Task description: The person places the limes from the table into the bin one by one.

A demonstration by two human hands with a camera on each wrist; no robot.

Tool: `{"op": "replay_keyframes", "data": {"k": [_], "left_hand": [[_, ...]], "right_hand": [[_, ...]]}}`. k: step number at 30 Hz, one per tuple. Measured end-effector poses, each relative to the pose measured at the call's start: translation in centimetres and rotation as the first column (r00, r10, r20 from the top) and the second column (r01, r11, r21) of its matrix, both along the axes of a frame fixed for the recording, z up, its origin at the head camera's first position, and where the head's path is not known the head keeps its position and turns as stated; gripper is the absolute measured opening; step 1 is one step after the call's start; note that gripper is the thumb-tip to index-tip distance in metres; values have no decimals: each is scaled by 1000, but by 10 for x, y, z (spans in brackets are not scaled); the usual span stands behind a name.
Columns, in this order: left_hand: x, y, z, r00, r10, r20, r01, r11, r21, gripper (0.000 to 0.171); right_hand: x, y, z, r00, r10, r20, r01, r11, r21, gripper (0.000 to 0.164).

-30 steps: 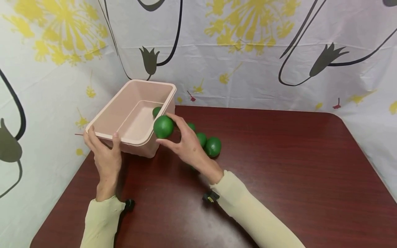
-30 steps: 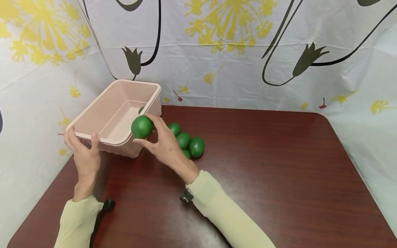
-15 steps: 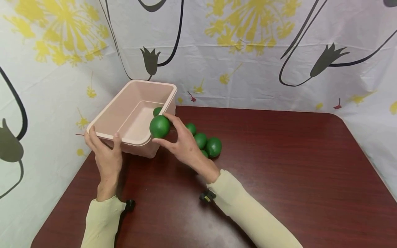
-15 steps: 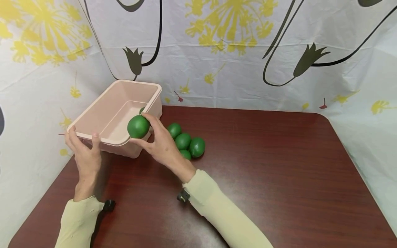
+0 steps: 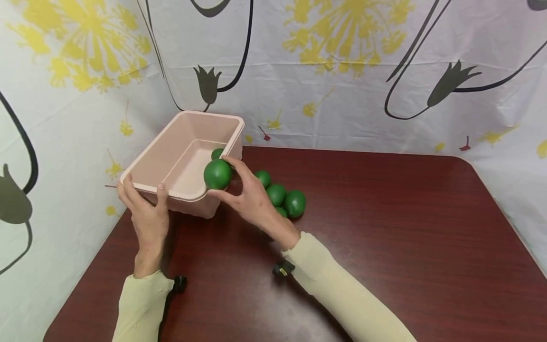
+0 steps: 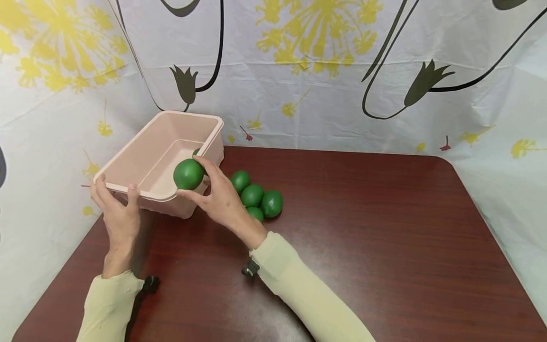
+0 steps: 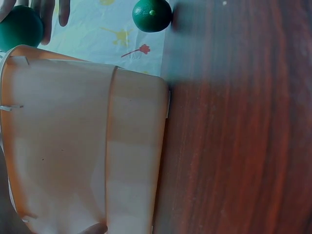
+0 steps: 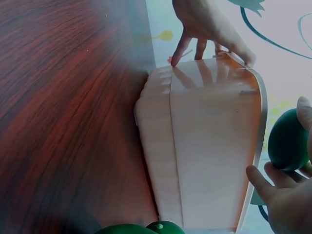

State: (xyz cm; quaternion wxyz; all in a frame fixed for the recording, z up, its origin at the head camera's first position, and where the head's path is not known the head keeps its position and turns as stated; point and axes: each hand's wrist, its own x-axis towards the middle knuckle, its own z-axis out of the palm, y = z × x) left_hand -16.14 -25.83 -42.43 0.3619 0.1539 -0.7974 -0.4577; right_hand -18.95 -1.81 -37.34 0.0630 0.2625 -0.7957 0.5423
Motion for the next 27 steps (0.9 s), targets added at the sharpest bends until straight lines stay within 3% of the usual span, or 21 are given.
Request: {"op": "replay_keyframes", "data": {"k": [13,27], "left_hand": [[-1,0,-2,1000,-1,4,1,1000,-2,81],[-1,0,-3,1000,-4,3,4,1000,-5,81]], "right_hand": [[-4,-7,-4,998,55,20,-54,997,-49,79],[-7,-15,-1,1000,-1,15,2,999,-49,80]]}}
